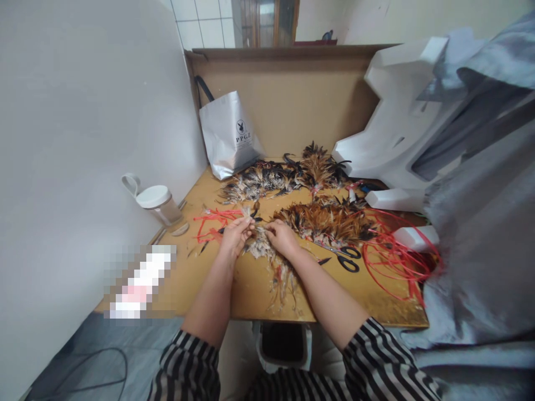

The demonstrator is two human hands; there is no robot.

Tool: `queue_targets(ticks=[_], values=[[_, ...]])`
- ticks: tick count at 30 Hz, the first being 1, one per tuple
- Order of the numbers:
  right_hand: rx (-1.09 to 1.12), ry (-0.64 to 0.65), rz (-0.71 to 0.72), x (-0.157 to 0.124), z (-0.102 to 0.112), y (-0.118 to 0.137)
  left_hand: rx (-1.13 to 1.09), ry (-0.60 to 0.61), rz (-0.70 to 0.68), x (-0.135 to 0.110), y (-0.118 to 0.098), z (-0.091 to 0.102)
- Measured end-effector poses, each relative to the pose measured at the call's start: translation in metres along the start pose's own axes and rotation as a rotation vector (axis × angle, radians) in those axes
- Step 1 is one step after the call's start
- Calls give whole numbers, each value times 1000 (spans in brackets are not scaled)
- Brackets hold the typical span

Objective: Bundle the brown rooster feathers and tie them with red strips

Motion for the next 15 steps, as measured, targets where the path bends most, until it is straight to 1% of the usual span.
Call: queue_targets(ticks=[2, 4, 7, 8, 10, 12, 15], values=[[-164, 63, -7, -2, -4, 3, 2, -3, -3, 0, 0, 0], [-274, 103, -30, -3, -6, 4, 11, -3, -1, -1, 0, 0], [-297, 103, -74, -2, -5, 0, 24, 3, 11, -1, 2, -1], [-261, 86, -81, -1, -4, -1, 27, 5, 13, -1, 2, -1], [-120, 42, -87, 2, -1, -5, 30, 11, 10, -1, 3, -1], [84, 10, -114, 4, -1, -11, 32, 14, 6, -1, 3, -1], [420, -8, -205, 6, -4, -20, 34, 18, 5, 0, 3, -2]])
Point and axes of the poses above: each hand's wrist, its own x-axis towards the middle knuckle, its own z-axis out of the back of the hand, y = z × x, the point moved 6 cm from there along x, towards the middle knuckle, and after that the axes turned 6 degrees about x, right-handed, at the moved point
